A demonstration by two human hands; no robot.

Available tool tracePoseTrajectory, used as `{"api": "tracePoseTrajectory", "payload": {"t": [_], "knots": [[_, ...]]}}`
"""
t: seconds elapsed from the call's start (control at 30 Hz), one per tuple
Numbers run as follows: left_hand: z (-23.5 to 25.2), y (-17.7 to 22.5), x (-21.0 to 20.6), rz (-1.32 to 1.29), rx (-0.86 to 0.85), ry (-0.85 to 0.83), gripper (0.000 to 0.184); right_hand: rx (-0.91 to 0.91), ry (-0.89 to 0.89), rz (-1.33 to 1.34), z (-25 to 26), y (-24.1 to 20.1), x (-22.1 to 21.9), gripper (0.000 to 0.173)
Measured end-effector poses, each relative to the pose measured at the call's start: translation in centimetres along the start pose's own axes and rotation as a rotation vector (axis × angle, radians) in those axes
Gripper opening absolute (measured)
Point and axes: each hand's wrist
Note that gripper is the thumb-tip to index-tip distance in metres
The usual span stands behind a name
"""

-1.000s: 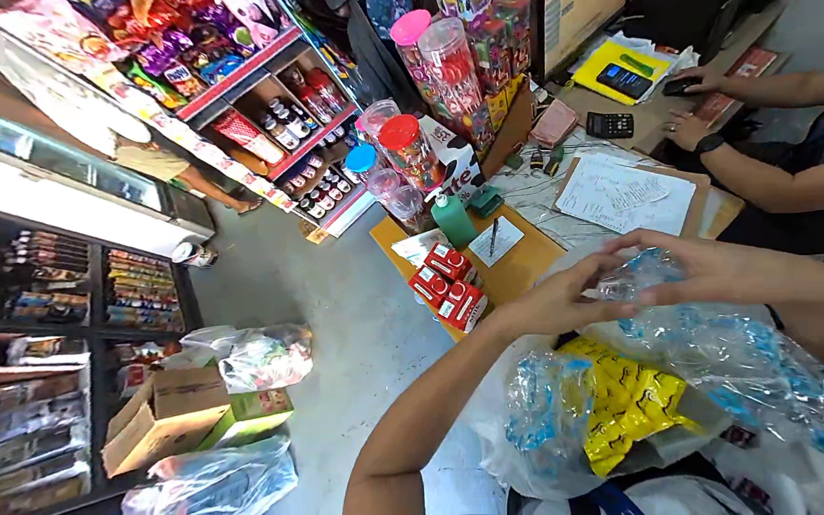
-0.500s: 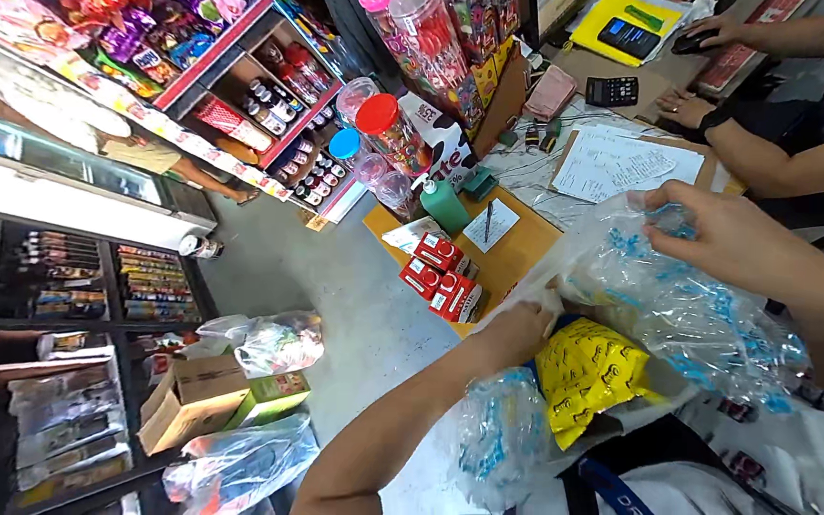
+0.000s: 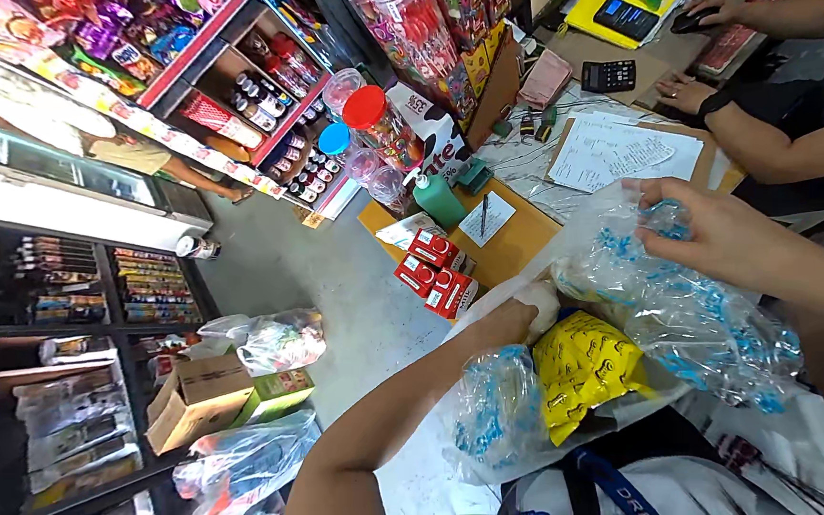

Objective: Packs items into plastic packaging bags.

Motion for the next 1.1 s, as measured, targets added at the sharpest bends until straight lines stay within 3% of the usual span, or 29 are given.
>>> {"api": "tracePoseTrajectory", "payload": {"t": [0.23,0.43,0.6,0.7,0.77,0.83,0.87,0.93,1.0,1.03,1.1], "knots": [[-8.1,1.4,2.6,-0.258,-0.225,0.266,0.011,-0.053,0.052,0.002,-0.4,-0.1,0.3,0.038],[-14.8,1.7,2.7,-0.114,-0.588,0.515,0.008,-0.131,0.092,-0.011,-0.1,-0.8,0.5,0.041],[-17.2,3.0,2.2,0.018,-0.777,0.519,0.007,-0.196,0.137,-0.025,0.4,-1.2,0.4,0.05],[-18.1,4.1,1.4,0.063,-0.851,0.559,0.006,-0.191,0.251,-0.08,0.4,-1.3,-0.2,0.06],[-18.7,4.7,0.8,0.089,-0.887,0.61,0.011,-0.037,0.351,-0.17,-0.2,-1.9,-1.0,0.067],[-19.2,5.3,0.7,0.085,-0.913,0.638,0.014,0.291,0.344,-0.235,-1.5,-3.1,-1.5,0.066],[-19.3,5.5,0.8,0.067,-0.926,0.649,0.014,0.462,0.252,-0.201,-2.3,-3.9,-1.6,0.064],[-19.0,5.9,1.0,0.019,-0.942,0.683,0.012,0.704,-0.059,-0.105,-3.2,-5.7,-2.1,0.079],[-18.6,6.4,1.2,0.0,-0.941,0.716,0.009,0.788,-0.202,-0.179,-3.2,-6.9,-3.4,0.094],[-18.4,6.7,1.2,-0.003,-0.943,0.724,0.009,0.798,-0.199,-0.23,-3.0,-7.2,-4.0,0.09],[-18.2,7.1,1.4,-0.031,-0.962,0.73,0.007,0.836,-0.114,-0.296,-2.4,-7.4,-4.5,0.056]]}}
Point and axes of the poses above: each hand's wrist, its own z-axis towards the middle knuckle, its own x-axis out of the back of the hand, y = z × x, and after that the axes turned 14 degrees about -y, right-handed
